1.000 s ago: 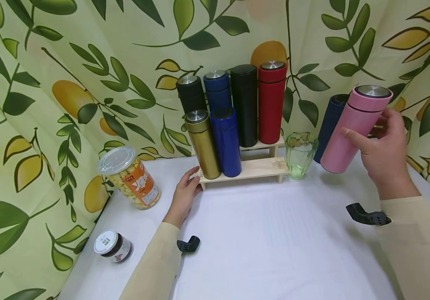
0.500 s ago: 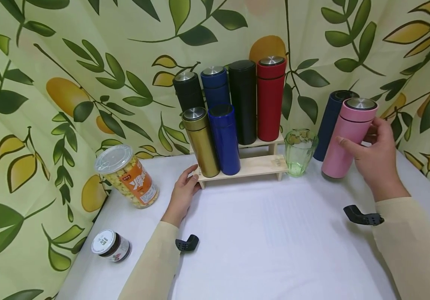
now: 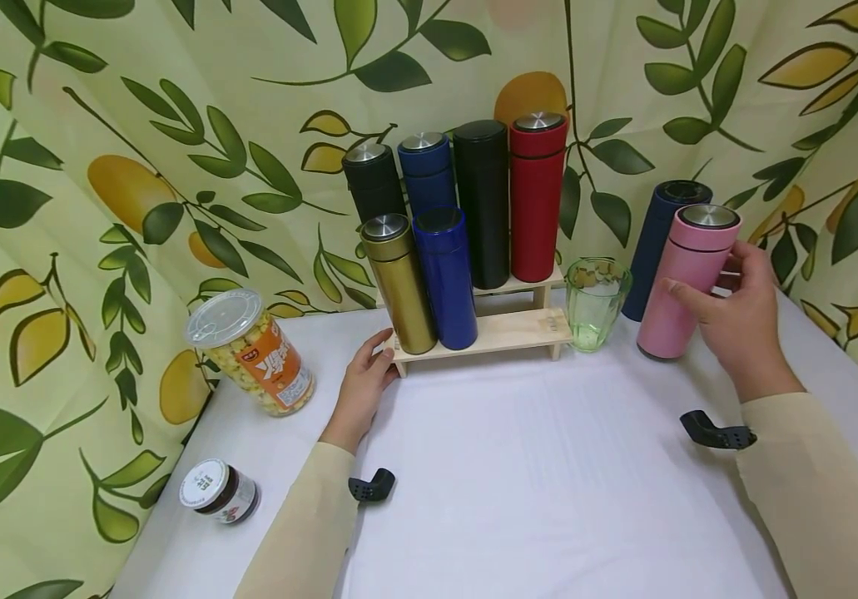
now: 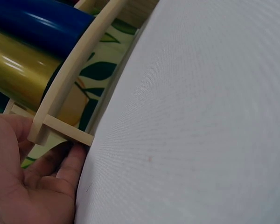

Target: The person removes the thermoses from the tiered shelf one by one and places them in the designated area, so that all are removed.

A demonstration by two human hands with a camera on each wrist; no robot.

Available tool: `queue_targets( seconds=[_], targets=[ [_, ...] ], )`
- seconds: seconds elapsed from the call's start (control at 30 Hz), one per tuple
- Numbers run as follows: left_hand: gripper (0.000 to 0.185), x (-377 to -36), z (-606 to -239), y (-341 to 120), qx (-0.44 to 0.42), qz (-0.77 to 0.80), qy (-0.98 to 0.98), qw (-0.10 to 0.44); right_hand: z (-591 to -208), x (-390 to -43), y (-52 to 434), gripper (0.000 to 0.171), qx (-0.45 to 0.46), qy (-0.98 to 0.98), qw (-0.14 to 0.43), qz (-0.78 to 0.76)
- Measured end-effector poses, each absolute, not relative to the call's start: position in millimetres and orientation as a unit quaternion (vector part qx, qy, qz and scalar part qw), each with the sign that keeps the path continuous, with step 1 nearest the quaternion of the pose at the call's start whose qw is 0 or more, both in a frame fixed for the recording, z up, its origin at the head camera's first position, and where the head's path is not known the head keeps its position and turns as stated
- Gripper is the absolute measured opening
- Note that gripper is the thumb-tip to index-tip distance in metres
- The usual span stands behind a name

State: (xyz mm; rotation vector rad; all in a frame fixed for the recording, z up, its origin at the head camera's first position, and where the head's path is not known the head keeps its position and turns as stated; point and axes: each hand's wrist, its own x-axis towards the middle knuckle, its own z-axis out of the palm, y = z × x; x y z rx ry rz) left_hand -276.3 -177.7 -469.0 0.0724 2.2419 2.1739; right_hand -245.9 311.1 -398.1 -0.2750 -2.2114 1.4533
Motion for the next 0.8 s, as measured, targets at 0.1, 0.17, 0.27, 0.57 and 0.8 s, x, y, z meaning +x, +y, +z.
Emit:
queue_targets(
  seconds=[0.1,0.17,0.27,0.57,0.8],
  targets=[
    [0.047,-276.3,-468.6,-178.2,0.025,0.698,0.715,0.009,-397.4,-245.7,311.2,0.082,-0.100,-0.809,0.235,0.529],
    [0.048,-276.3,-468.3,-178.3,0.027,0.701,0.713,0.010,-396.5,-245.4,313.0,0.081,-0.104,-0.808,0.238,0.528],
    [0.048,-276.4,-467.8,-177.9,0.028,0.703,0.710,0.010,-394.9,-244.9,317.5,0.081,-0.115,-0.805,0.246,0.528],
    [0.048,-276.6,-468.6,-177.6,0.024,0.705,0.709,0.008,-395.8,-249.1,332.3,0.081,-0.145,-0.796,0.240,0.537],
    [0.048,-276.8,-468.4,-178.7,0.032,0.702,0.711,0.007,-393.3,-259.3,347.7,0.079,-0.148,-0.790,0.240,0.545]
  ],
)
